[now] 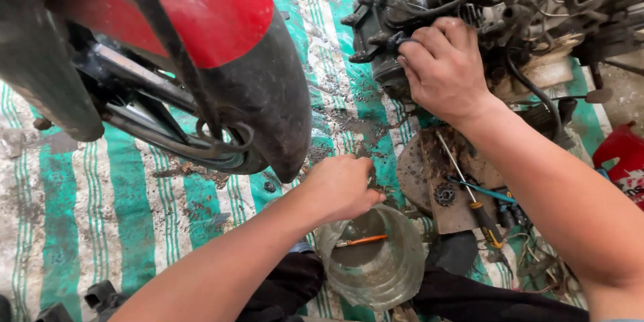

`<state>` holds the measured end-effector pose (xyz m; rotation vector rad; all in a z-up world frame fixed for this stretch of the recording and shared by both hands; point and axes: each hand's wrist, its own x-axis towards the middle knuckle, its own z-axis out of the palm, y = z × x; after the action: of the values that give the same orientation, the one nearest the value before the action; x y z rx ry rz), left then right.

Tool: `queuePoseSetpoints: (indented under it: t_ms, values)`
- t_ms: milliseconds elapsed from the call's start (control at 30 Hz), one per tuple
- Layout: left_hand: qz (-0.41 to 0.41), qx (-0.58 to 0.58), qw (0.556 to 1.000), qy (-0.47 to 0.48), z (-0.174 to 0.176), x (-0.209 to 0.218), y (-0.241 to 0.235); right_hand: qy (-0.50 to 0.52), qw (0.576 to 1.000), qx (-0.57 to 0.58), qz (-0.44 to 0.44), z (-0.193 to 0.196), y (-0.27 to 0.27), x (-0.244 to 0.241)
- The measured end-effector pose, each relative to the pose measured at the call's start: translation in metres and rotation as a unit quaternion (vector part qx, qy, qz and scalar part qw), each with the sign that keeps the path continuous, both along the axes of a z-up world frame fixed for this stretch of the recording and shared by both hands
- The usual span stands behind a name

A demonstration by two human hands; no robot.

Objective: Cleaning the exterior surfaces of a motorcycle engine using a brush and a cloth

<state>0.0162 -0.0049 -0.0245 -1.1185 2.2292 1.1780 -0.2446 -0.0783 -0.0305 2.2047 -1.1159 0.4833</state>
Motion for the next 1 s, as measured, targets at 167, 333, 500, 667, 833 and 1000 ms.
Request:
queuePoseSetpoints:
  t_ms: [167, 333, 500, 667, 833, 1000]
  values:
    - [-0.013, 0.007, 1.0, -0.015, 0.009, -0.003, -0.001, -0.031, 0.998, 0.045, -0.031, -0.01, 0.018, -0.023]
    - [0.006, -0.028, 0.997, 0.075, -0.02, -0.004, 0.004, -0.128, 0.992, -0.006, -0.01, -0.031, 0.015, -0.01]
    - [0.016, -0.029, 0.996, 0.089, -0.019, -0.016, 0.008, -0.111, 0.993, -0.033, -0.02, -0.048, 0.014, 0.06]
    - [0.019, -0.036, 0.995, 0.093, -0.024, -0.023, 0.004, -0.079, 0.996, -0.023, -0.02, -0.047, 0.02, 0.066]
    - [0.017, -0.033, 0.996, 0.08, -0.015, -0.019, -0.002, -0.181, 0.983, -0.008, -0.022, -0.028, 0.034, 0.037]
    - [0.004, -0.033, 0.996, 0.079, -0.025, -0.017, 0.003, -0.102, 0.994, -0.014, -0.026, -0.018, -0.003, 0.05]
